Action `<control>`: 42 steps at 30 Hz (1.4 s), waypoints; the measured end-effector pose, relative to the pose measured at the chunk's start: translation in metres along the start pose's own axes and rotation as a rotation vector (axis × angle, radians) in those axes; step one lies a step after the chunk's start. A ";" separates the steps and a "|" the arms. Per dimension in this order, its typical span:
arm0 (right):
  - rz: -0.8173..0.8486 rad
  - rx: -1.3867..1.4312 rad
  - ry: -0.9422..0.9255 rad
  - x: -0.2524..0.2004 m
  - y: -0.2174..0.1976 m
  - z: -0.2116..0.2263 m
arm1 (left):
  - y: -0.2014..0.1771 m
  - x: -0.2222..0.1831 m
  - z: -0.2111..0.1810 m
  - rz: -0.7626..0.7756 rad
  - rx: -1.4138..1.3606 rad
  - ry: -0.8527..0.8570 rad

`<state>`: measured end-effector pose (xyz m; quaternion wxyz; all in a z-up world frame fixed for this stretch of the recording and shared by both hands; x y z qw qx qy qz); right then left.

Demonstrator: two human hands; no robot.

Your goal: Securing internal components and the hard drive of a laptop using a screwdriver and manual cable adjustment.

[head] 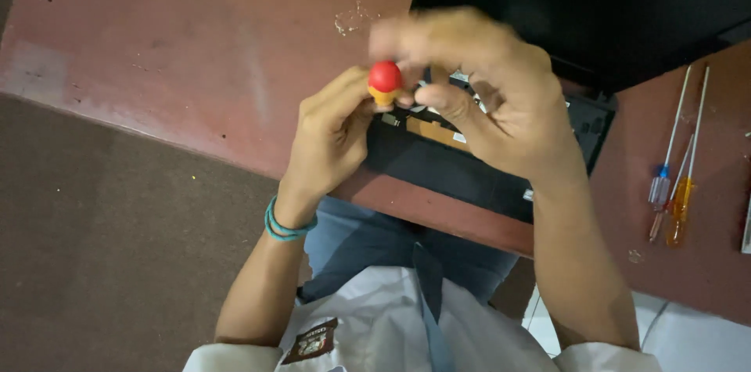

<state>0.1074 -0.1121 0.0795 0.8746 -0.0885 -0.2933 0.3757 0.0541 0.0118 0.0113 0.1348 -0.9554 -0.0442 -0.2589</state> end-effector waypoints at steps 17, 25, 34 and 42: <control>0.030 0.053 -0.100 0.005 0.012 0.001 | -0.017 -0.001 0.002 -0.063 -0.110 -0.049; -0.070 -0.135 -0.124 0.007 0.013 0.003 | -0.014 0.002 -0.014 0.093 -0.369 -0.122; -0.024 -0.040 -0.120 0.007 0.010 0.011 | -0.023 0.006 -0.016 -0.006 0.075 -0.049; -0.081 -0.151 -0.135 0.000 0.011 0.004 | -0.010 0.002 -0.014 0.036 -0.043 -0.189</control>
Point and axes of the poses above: each hand's wrist, its own x-axis towards the middle knuckle, its own y-axis out of the palm, z = x × y, the point moved 8 cm from there along x, towards the middle knuckle, and after that the axes turned 1 degree about -z, right-handed, at the moved point
